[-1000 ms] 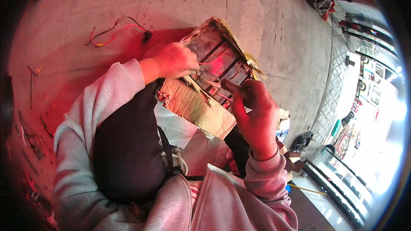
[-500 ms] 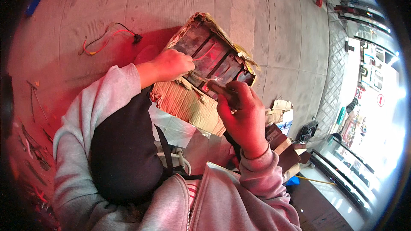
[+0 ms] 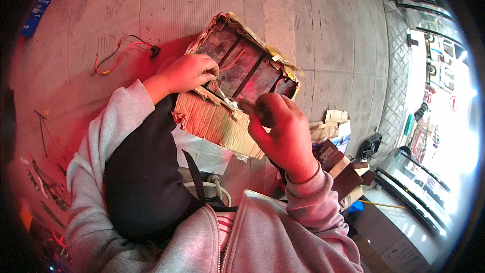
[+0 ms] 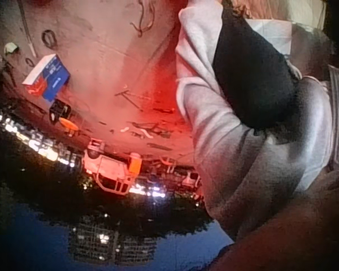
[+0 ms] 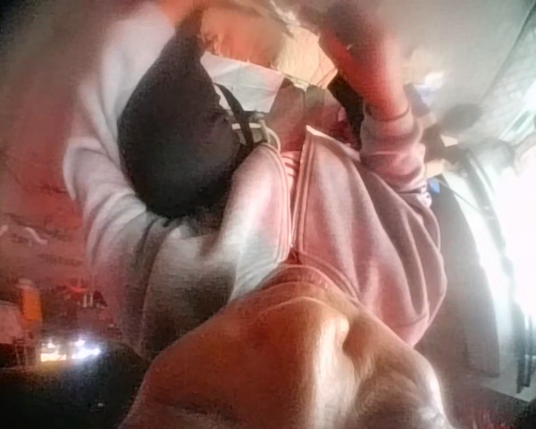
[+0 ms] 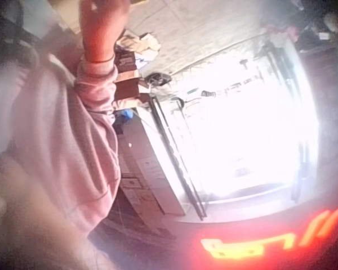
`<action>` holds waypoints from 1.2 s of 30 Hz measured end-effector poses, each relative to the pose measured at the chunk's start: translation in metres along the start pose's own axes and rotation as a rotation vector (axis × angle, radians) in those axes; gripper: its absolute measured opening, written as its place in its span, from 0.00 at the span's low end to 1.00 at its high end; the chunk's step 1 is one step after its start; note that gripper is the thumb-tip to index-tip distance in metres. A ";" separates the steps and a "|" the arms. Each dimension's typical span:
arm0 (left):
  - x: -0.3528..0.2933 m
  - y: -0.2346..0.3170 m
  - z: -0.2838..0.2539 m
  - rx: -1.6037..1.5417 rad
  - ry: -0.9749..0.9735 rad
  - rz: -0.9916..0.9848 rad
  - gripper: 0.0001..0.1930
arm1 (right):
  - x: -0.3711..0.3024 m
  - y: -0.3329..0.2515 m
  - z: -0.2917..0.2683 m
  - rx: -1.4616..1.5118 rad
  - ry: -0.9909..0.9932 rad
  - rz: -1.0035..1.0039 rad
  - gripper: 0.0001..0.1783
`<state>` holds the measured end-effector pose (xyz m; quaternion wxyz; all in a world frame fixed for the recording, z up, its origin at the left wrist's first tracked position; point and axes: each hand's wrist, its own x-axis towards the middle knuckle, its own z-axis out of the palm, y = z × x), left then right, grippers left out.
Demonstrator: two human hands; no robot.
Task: The person sits on the floor and uses scissors to cut wires connected to a battery pack. They then use their hands to strip insulation and connect wires to the battery terminals.
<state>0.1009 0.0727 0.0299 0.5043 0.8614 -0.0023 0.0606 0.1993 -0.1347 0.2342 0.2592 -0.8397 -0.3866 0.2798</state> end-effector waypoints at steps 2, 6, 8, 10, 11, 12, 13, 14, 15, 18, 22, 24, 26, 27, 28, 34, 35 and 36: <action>0.001 0.002 -0.005 -0.066 -0.032 -0.017 0.08 | -0.001 0.000 0.003 0.058 0.076 0.001 0.09; 0.003 0.005 -0.014 -0.304 -0.161 -0.160 0.09 | -0.002 0.000 0.004 0.029 0.115 -0.002 0.10; 0.004 0.007 -0.016 -0.292 -0.242 -0.185 0.09 | -0.002 0.000 0.004 0.031 0.105 0.003 0.11; 0.003 0.008 -0.016 -0.131 -0.303 -0.134 0.09 | -0.001 0.001 0.006 0.061 0.085 0.030 0.11; 0.003 0.008 -0.016 -0.138 -0.287 -0.132 0.09 | -0.001 0.001 0.006 0.064 0.083 0.039 0.11; 0.003 0.008 -0.016 -0.145 -0.272 -0.130 0.09 | -0.001 0.002 0.007 0.064 0.072 0.047 0.11; 0.003 0.008 -0.015 -0.152 -0.254 -0.131 0.09 | -0.001 0.002 0.008 0.064 0.062 0.055 0.10; 0.003 0.009 -0.014 -0.135 -0.246 -0.120 0.09 | -0.001 0.002 0.008 0.082 0.075 0.065 0.10; 0.004 0.009 -0.014 -0.118 -0.235 -0.112 0.09 | -0.001 0.002 0.009 0.099 0.089 0.074 0.10; 0.008 0.008 -0.016 -0.319 -0.278 -0.217 0.08 | -0.002 0.003 0.008 0.115 0.089 0.083 0.09; 0.009 0.008 -0.023 -0.217 -0.365 -0.183 0.08 | -0.001 0.007 0.006 0.079 0.001 0.069 0.08; 0.010 0.009 -0.023 -0.186 -0.386 -0.139 0.08 | -0.002 0.010 0.008 0.101 0.037 0.095 0.08; 0.010 0.010 -0.023 -0.263 -0.390 -0.153 0.08 | -0.004 0.011 0.011 0.158 0.072 0.144 0.08; 0.010 0.010 -0.023 -0.357 -0.384 -0.185 0.08 | -0.005 0.012 0.011 0.204 0.089 0.177 0.08; 0.011 0.009 -0.023 -0.451 -0.376 -0.223 0.08 | -0.005 0.012 0.010 0.254 0.107 0.227 0.09; 0.008 0.004 -0.019 -0.900 -0.386 -0.303 0.06 | -0.013 0.011 -0.035 0.379 0.418 0.097 0.10; 0.009 0.006 -0.020 -0.933 -0.395 -0.299 0.06 | -0.016 0.011 -0.048 0.358 0.537 0.097 0.09; 0.009 0.009 -0.021 -0.965 -0.395 -0.298 0.06 | -0.023 0.010 -0.060 0.547 0.521 0.066 0.09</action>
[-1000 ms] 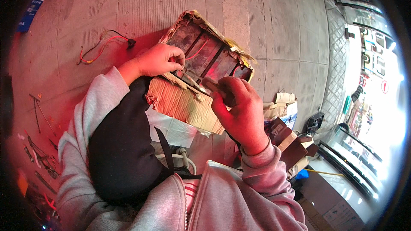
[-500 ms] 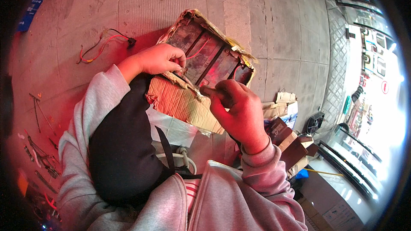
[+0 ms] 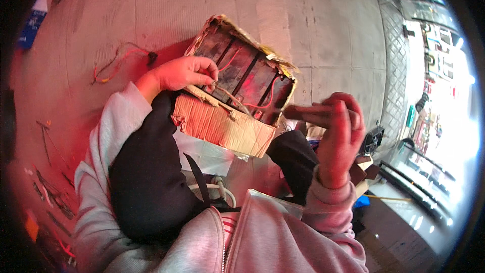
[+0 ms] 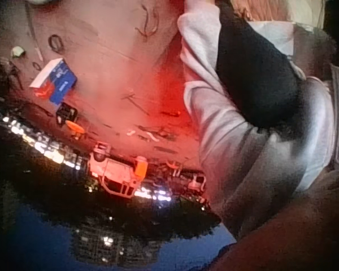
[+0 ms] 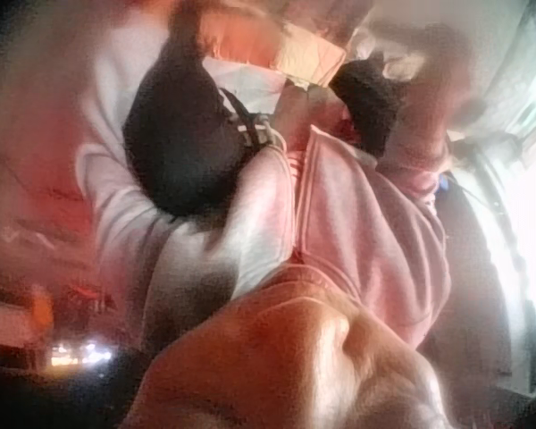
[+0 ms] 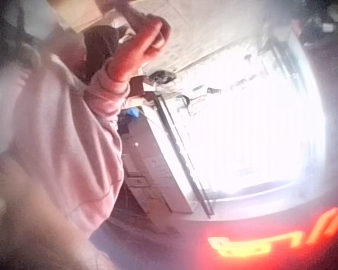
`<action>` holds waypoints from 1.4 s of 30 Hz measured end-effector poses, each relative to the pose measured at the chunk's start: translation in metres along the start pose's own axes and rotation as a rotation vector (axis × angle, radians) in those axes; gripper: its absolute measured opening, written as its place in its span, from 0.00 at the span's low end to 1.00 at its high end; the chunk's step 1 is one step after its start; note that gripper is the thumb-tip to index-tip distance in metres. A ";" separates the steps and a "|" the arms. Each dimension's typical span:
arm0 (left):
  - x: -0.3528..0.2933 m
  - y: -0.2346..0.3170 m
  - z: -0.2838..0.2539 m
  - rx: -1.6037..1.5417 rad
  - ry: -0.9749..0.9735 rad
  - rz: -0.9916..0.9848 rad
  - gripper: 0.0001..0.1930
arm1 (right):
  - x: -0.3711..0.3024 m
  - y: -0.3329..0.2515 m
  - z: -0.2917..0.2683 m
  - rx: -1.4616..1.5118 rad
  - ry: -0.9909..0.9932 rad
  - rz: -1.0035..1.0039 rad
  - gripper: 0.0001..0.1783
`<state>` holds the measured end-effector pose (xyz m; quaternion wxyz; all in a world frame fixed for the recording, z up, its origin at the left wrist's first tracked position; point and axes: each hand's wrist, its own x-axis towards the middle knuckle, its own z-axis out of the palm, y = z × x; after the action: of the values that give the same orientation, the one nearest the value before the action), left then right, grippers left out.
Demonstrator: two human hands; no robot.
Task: The person sits on the floor and uses scissors to cut wires connected to a battery pack. They then use their hands to strip insulation and connect wires to the battery terminals.
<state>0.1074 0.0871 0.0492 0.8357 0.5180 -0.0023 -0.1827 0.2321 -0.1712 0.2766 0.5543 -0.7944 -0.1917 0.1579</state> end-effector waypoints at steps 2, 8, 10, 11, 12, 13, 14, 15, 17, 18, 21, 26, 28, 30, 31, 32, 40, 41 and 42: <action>-0.002 0.011 0.009 -0.004 0.009 -0.048 0.06 | -0.006 -0.015 -0.024 0.293 0.009 0.052 0.09; -0.016 0.086 0.056 -0.027 -0.019 0.024 0.06 | -0.054 -0.037 -0.053 0.146 -0.140 0.193 0.17; -0.023 0.112 0.077 -0.006 -0.025 0.071 0.05 | -0.055 -0.025 -0.039 0.173 -0.235 0.189 0.22; -0.028 0.124 0.087 0.024 -0.002 0.042 0.05 | -0.051 -0.016 -0.029 0.162 -0.285 0.135 0.24; -0.032 0.136 0.098 0.052 0.021 0.009 0.05 | -0.047 -0.008 -0.019 0.100 -0.323 -0.030 0.26; -0.037 0.146 0.110 0.077 0.041 -0.023 0.05 | -0.047 -0.003 -0.014 0.039 -0.362 -0.172 0.27; -0.039 0.155 0.123 0.102 0.040 0.011 0.06 | -0.047 0.002 -0.008 0.103 -0.400 -0.187 0.29; -0.041 0.163 0.135 0.096 0.040 0.004 0.06 | -0.045 0.004 -0.006 0.175 -0.452 -0.217 0.30; -0.047 0.178 0.157 0.089 0.049 -0.002 0.06 | -0.041 0.002 -0.005 0.116 -0.405 -0.398 0.28; -0.050 0.183 0.167 0.043 0.066 -0.015 0.09 | -0.043 -0.001 -0.008 0.260 -0.518 -0.233 0.27; -0.051 0.190 0.191 -0.049 0.068 0.040 0.09 | -0.043 -0.014 -0.016 0.431 -0.659 -0.056 0.17; -0.042 0.188 0.205 -0.101 0.171 0.174 0.07 | -0.041 -0.021 -0.033 0.321 -0.701 -0.032 0.13; -0.032 0.187 0.197 -0.107 0.263 0.235 0.07 | -0.035 -0.025 -0.038 0.271 -0.698 -0.002 0.14; -0.019 0.178 0.182 0.030 0.478 0.180 0.07 | -0.030 -0.025 -0.055 0.272 -0.483 -0.047 0.17; -0.012 0.170 0.172 0.083 0.556 0.181 0.07 | -0.025 -0.026 -0.061 0.342 -0.416 -0.018 0.17; -0.003 0.156 0.162 0.176 0.636 0.130 0.08 | -0.018 -0.027 -0.068 0.360 -0.319 0.007 0.17; 0.000 0.004 0.080 0.914 0.782 -0.273 0.07 | -0.007 -0.022 -0.094 0.347 0.054 -0.109 0.21; -0.001 -0.010 0.077 0.955 0.837 -0.315 0.06 | -0.008 -0.022 -0.095 0.337 0.054 -0.110 0.21; 0.000 -0.020 0.076 1.001 0.878 -0.341 0.07 | -0.008 -0.021 -0.095 0.329 0.054 -0.122 0.21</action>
<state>0.0867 0.0137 0.0670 0.3787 0.8610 0.3339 -0.0617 0.2664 -0.2458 0.3287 0.6904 -0.6837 -0.1964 0.1319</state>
